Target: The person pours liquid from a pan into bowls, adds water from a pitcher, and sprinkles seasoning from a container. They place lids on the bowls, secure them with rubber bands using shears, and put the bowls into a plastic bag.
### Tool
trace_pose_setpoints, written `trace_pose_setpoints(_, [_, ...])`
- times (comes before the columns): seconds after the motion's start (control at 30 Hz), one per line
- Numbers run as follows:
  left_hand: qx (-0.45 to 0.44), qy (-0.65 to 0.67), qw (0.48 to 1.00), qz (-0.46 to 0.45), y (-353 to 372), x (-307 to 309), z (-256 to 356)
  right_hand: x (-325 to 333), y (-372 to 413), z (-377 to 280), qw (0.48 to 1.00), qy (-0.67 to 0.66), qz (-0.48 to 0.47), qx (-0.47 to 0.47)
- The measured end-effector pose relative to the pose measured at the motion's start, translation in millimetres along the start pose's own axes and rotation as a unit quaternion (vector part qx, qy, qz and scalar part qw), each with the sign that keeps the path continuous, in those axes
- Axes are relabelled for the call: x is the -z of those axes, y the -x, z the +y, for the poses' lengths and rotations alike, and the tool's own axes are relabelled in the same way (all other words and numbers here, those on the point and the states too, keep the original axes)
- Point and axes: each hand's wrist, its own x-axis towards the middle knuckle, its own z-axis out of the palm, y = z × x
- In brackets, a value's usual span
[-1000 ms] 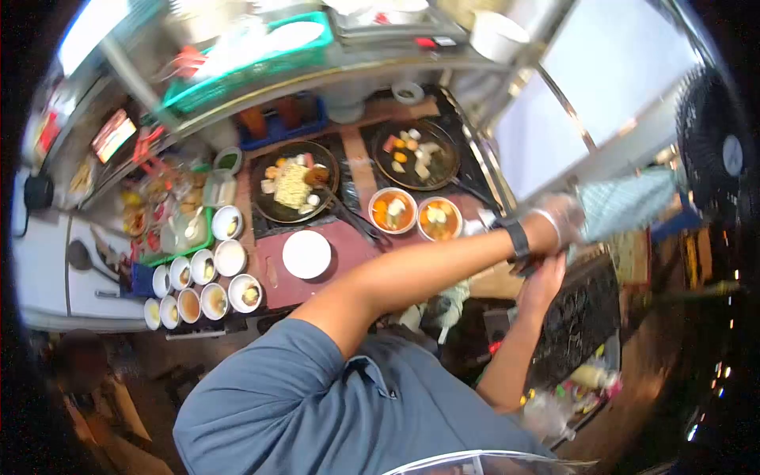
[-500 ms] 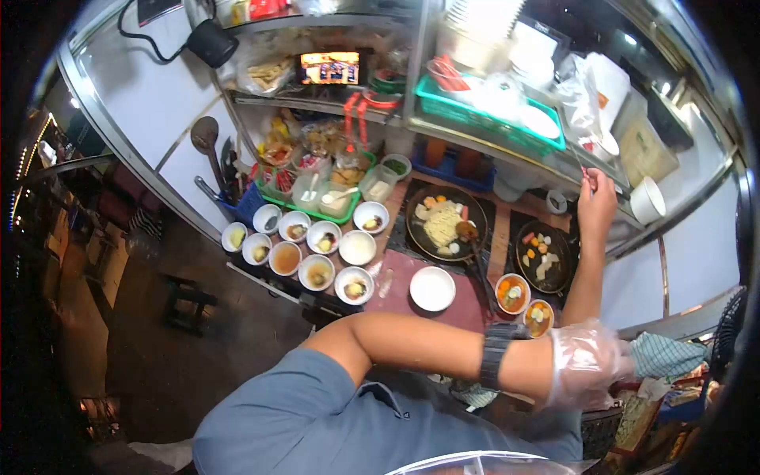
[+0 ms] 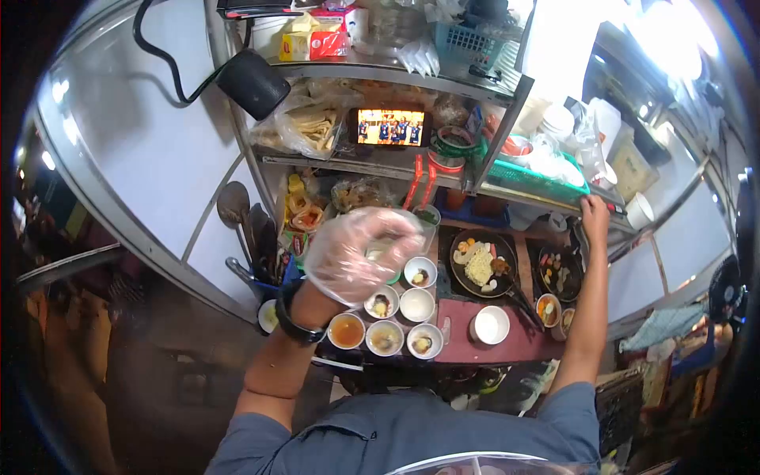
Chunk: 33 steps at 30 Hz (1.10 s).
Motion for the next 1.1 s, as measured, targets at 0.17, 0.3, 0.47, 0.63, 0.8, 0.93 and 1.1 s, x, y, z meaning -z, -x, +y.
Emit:
trace_pose_setpoints(0.17, [0.069,0.063,0.994,0.063,1.7,29.3,-51.4,41.3,-3.1,-30.2,0.974,0.078,0.146,-0.153])
trace_pose_setpoints(0.3, [-0.077,-0.086,0.978,0.175,-36.6,30.8,-66.7,115.5,-22.9,-317.6,0.972,-0.147,0.181,0.028])
trace_pose_setpoints(0.47, [-0.277,-0.231,0.899,0.248,-120.3,37.6,-83.9,87.9,-121.0,-504.6,0.939,-0.182,0.025,0.291])
trace_pose_setpoints(0.63, [-0.197,-0.248,0.922,0.222,-160.1,46.3,-90.6,-14.5,-228.2,-558.6,0.943,0.007,-0.116,0.311])
trace_pose_setpoints(0.8, [-0.101,-0.33,0.925,0.16,-182.4,62.3,-96.9,-41.4,-239.5,-564.0,0.957,-0.001,-0.149,0.249])
trace_pose_setpoints(0.93, [-0.076,-0.348,0.925,0.132,-183.4,70.0,-97.6,-65.0,-237.7,-559.7,0.964,-0.049,-0.085,0.246])
trace_pose_setpoints(1.1, [-0.083,-0.391,0.911,0.105,-189.7,66.5,-103.3,-54.2,-247.5,-551.3,0.939,-0.033,-0.113,0.323])
